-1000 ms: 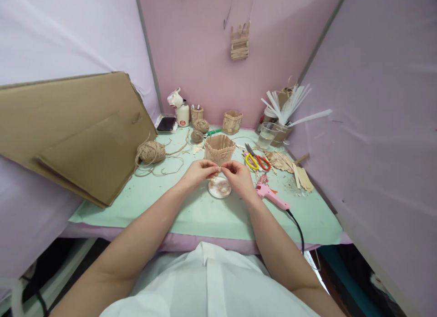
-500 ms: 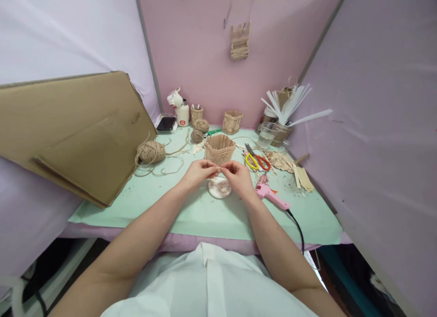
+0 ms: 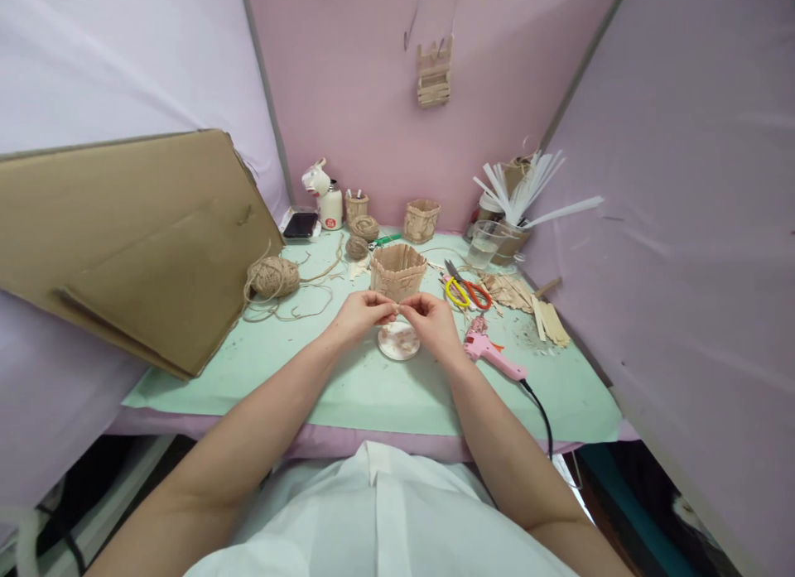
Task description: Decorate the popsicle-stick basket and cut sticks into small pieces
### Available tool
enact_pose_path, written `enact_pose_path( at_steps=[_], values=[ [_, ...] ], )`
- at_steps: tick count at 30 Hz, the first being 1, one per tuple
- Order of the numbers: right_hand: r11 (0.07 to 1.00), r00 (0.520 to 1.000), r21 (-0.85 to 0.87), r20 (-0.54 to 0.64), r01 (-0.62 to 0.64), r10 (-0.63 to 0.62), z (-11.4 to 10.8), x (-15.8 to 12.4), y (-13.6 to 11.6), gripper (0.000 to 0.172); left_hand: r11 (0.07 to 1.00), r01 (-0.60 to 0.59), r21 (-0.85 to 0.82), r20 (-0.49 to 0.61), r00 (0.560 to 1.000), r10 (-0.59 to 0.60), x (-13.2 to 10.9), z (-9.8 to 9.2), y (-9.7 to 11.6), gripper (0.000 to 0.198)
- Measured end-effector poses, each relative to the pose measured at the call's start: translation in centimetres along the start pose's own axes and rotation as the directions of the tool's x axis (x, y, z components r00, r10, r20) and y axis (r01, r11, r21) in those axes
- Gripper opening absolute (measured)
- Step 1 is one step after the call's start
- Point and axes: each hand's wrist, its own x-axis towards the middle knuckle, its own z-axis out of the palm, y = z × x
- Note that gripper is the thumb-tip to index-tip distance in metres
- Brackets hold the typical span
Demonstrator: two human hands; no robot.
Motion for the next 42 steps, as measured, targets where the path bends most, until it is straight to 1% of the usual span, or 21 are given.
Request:
enact_pose_path(
  at_steps=[2, 5, 9, 14, 19, 26, 34, 42],
  values=[
    [1.000, 1.000, 0.017, 0.006, -0.004, 0.004, -0.1, 0.1, 0.0, 0.018, 1.000, 0.004, -0.012, 0.007, 1.000, -0.004, 0.1, -0.1, 0.0, 0.017],
    [0.999, 1.000, 0.038, 0.011, -0.008, 0.008, -0.4, 0.2, 0.0, 0.023, 1.000, 0.011, -0.027, -0.010, 1.000, -0.012, 0.2, -0.3, 0.0, 0.021],
    [1.000, 0.999, 0.007, 0.026, -0.019, 0.018, -0.6, 0.2, 0.1, 0.020, 0.999, 0.011, -0.045, -0.016, 1.000, -0.012, 0.2, -0.3, 0.0, 0.023],
    [0.998, 0.998, -0.033, 0.039, -0.045, 0.046, -0.5, 0.1, 0.1, 0.021, 0.999, 0.011, -0.050, 0.020, 1.000, -0.010, 0.2, -0.3, -0.2, 0.025],
    [0.998, 0.998, -0.030, 0.019, -0.059, 0.060, -0.6, 0.1, 0.1, 0.020, 0.997, 0.029, -0.068, 0.072, 0.997, -0.024, 0.2, -0.3, -0.2, 0.027],
    [0.995, 0.994, 0.003, 0.026, -0.102, 0.102, -0.6, 0.0, 0.2, 0.022, 0.999, 0.025, -0.045, 0.045, 0.999, -0.023, 0.2, -0.2, -0.5, 0.027],
    [0.986, 0.988, 0.064, 0.015, -0.156, 0.155, -0.1, -0.1, 0.0, 0.021, 0.999, -0.006, -0.039, 0.052, 0.999, 0.008, 0.6, -0.3, -1.1, 0.026],
    [0.976, 0.983, 0.122, -0.002, -0.181, 0.183, 0.1, -0.2, 0.3, 0.021, 0.999, -0.017, -0.046, 0.031, 0.999, 0.019, 0.4, 0.1, -0.9, 0.027]
  ],
)
